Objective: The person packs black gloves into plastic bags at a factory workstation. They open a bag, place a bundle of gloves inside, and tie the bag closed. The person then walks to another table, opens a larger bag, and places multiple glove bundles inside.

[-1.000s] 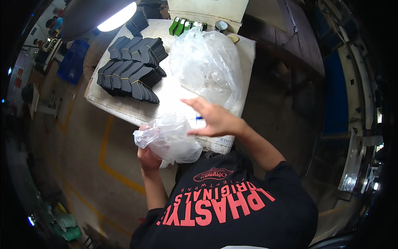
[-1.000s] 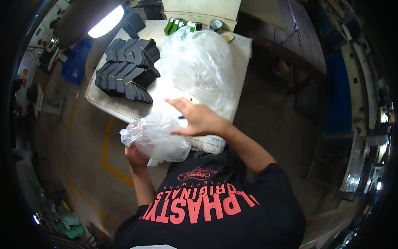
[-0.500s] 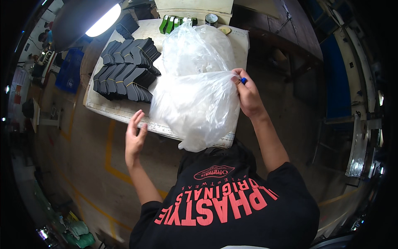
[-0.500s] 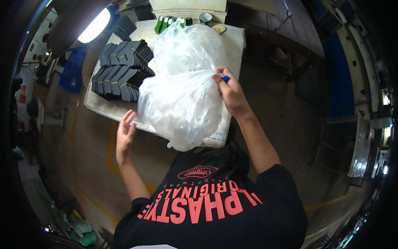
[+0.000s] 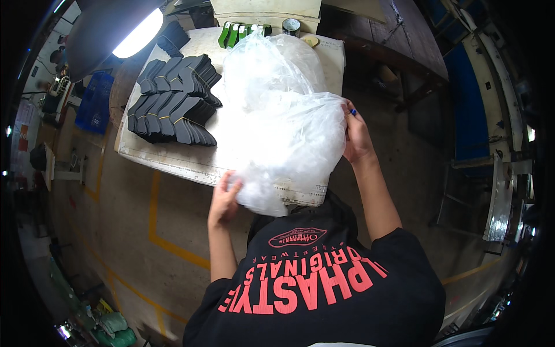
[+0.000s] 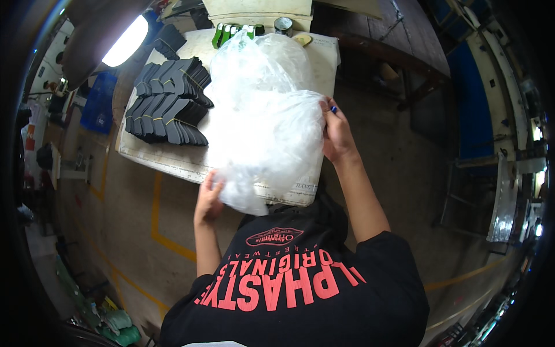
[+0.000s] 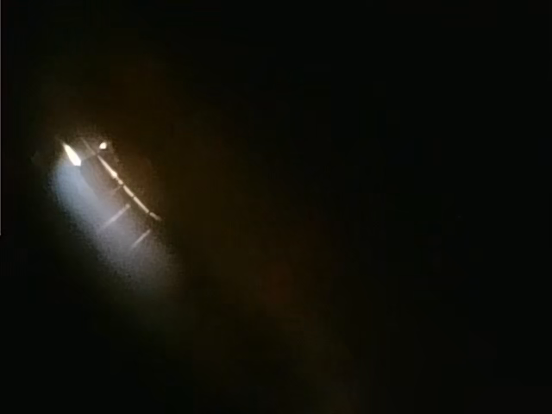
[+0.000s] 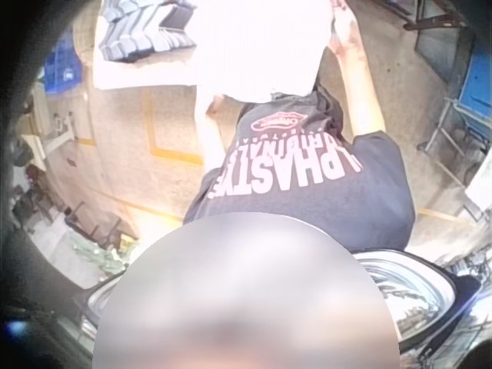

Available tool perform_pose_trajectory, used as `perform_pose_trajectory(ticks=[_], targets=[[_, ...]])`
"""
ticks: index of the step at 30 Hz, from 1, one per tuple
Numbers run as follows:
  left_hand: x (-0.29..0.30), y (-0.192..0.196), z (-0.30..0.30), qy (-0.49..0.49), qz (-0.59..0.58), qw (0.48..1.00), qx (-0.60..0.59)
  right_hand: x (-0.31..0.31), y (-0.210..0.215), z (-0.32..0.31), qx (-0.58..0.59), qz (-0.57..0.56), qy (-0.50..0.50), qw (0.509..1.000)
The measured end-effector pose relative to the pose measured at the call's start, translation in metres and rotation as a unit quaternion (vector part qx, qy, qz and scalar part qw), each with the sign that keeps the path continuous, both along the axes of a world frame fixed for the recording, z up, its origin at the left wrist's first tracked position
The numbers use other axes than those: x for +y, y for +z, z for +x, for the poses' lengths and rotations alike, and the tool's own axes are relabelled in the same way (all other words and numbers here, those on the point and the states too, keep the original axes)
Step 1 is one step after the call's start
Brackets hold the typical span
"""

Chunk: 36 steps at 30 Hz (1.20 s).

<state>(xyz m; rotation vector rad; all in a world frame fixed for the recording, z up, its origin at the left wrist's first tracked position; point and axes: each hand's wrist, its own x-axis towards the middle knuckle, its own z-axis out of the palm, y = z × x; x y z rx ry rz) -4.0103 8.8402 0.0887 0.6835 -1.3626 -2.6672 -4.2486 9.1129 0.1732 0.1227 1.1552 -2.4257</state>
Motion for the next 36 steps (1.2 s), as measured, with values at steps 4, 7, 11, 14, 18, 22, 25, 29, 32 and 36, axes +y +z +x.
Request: perform_pose_trajectory(ticks=[4,7,11,14,18,22,25,29,32,36], targets=[[-0.048,0.031,0.017,0.021,-0.07,0.997,0.017,0.022,0.003,-0.011,0.014,-0.019,0.018,1.0],[-0.063,0.045,0.028,-0.011,-0.085,0.995,-0.047,0.027,-0.001,-0.015,0.027,-0.001,0.002,1.0],[-0.061,0.042,0.042,0.01,-0.145,0.985,-0.089,0.031,-0.009,-0.021,0.029,-0.034,-0.015,0.999],[-0.058,0.032,0.048,0.048,-0.157,0.973,-0.162,0.039,-0.008,-0.022,-0.018,-0.008,-0.067,0.998],[-0.042,0.028,0.056,0.078,-0.106,0.986,-0.101,0.051,0.002,-0.011,-0.038,-0.034,-0.064,0.997],[-0.005,0.04,0.055,0.155,0.049,0.986,0.034,0.069,0.018,0.017,0.042,0.017,-0.022,0.999],[0.03,0.054,0.049,0.177,0.151,0.968,0.098,0.069,0.022,0.049,0.161,0.143,0.062,0.975],[0.079,0.071,0.044,0.16,0.304,0.92,0.188,0.045,0.018,0.113,0.436,0.283,0.231,0.823],[0.09,0.09,0.036,0.11,0.4,0.878,0.237,0.022,0.017,0.147,0.463,0.483,0.293,0.683],[0.078,0.109,0.022,0.175,0.363,0.871,0.282,0.016,0.024,0.14,0.434,0.383,0.18,0.795]])
